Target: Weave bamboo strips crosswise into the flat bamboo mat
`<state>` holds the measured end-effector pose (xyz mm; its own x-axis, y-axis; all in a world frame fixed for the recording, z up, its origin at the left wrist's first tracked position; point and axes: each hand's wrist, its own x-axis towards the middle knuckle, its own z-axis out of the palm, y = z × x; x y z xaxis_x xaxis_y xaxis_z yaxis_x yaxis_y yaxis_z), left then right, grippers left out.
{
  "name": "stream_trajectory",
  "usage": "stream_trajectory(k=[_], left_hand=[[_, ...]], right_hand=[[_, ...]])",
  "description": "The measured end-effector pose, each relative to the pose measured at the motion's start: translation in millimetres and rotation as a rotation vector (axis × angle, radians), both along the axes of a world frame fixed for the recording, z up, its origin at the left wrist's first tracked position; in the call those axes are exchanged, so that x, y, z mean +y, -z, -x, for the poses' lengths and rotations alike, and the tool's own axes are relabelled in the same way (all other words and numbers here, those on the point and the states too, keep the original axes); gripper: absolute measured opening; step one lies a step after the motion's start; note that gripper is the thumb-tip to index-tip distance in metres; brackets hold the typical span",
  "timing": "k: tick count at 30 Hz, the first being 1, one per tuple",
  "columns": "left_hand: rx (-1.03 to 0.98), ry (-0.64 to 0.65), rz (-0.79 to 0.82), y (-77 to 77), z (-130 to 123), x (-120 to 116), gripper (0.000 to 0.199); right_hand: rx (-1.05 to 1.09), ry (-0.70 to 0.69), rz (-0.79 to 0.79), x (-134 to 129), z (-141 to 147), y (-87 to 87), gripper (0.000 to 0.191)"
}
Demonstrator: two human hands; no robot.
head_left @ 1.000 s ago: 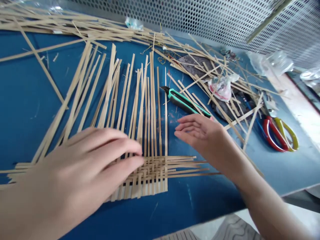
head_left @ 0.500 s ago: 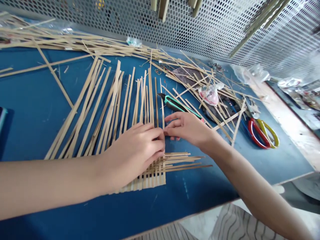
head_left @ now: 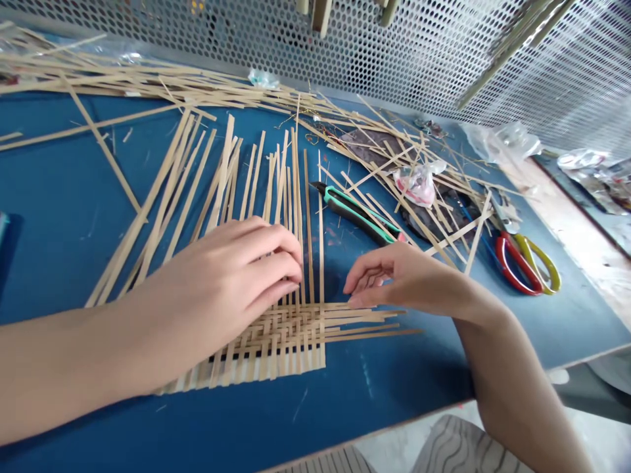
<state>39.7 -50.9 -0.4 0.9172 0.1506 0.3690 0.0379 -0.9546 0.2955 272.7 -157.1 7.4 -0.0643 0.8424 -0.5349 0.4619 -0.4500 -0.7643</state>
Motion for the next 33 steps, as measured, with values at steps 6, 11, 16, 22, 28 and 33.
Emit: stream_trajectory(k=[6, 11, 16, 22, 28, 33], left_hand=[[0.08, -0.025, 0.025, 7.7, 13.5, 4.0, 0.023], [0.146, 0.003, 0.202, 14.3, -4.8, -2.8, 0.018], [0.177, 0.032, 0.308, 17.2, -21.4, -6.5, 0.017], [0.197, 0.027, 0.353, 17.3, -24.9, -10.5, 0.015], [0.131, 0.035, 0.317, 20.2, -22.4, -10.7, 0.014], [0.047, -0.021, 0.194, 1.3, -7.6, -2.1, 0.018]], right_hand=[[-0.026, -0.042, -0.004, -1.3, -1.6, -3.7, 0.013], [0.14, 0.2, 0.16, 9.6, 7.9, -6.3, 0.017], [0.212, 0.434, 0.153, 28.3, 24.5, -10.3, 0.024], [0.176, 0.366, 0.058, 35.4, 30.0, 0.9, 0.031], [0.173, 0.22, 0.02, 32.0, 21.9, 8.4, 0.011], [0.072, 0.041, 0.099, 18.9, 6.7, 3.0, 0.015]])
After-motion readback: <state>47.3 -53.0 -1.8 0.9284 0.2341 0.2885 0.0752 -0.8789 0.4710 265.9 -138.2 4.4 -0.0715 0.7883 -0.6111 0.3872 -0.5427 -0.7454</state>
